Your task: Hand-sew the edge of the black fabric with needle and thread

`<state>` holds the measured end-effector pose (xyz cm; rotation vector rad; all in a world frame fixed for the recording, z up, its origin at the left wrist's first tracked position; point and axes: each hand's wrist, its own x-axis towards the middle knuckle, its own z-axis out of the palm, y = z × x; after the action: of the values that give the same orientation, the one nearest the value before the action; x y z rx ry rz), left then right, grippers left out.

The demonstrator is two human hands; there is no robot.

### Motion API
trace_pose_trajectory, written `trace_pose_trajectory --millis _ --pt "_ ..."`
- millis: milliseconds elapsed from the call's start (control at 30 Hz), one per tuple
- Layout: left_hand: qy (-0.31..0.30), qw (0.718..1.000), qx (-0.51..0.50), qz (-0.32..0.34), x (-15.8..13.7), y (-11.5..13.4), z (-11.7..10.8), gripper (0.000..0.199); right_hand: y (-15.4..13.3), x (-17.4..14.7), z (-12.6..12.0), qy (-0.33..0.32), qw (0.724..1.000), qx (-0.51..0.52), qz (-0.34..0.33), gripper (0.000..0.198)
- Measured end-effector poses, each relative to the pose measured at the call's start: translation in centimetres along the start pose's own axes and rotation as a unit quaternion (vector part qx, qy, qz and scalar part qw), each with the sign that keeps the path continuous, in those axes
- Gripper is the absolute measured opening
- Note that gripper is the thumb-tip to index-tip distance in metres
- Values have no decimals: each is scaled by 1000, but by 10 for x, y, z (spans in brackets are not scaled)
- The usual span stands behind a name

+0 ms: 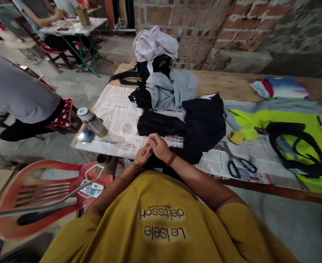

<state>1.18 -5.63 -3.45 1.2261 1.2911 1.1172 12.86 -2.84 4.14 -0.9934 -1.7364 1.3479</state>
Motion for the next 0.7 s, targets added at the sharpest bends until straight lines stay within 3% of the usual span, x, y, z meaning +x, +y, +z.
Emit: trace_pose_trajectory --millis 100,167,200,300,367,467,533,600,700 --pt "11 1000 1 18 -1 1 -2 22 -7 5 -1 -59 966 222 117 24" --pt "3 1000 1 13 -1 1 -3 22 -8 9 -6 -87 947 279 133 29" --pt "-4 1000 4 11 -1 0 -3 20 -8 11 -10 -88 950 273 125 29" --pt "-15 1000 19 5 -1 0 -3 24 -7 19 -31 -40 992 112 31 19" --pt "-13 1000 28 5 -1 0 -3 33 -5 25 -52 -12 993 -78 -83 15" --pt "-14 999 30 13 -2 1 -3 35 -1 34 -90 -33 916 -316 -244 20" --pt "-19 999 32 16 -1 1 -3 34 2 38 -115 -30 866 -401 -298 25" --pt "-21 999 35 18 -1 1 -3 33 3 40 -137 3 839 -446 -312 26" --pt "-20 999 39 13 -2 1 -3 34 3 39 -161 60 824 -478 -297 24"
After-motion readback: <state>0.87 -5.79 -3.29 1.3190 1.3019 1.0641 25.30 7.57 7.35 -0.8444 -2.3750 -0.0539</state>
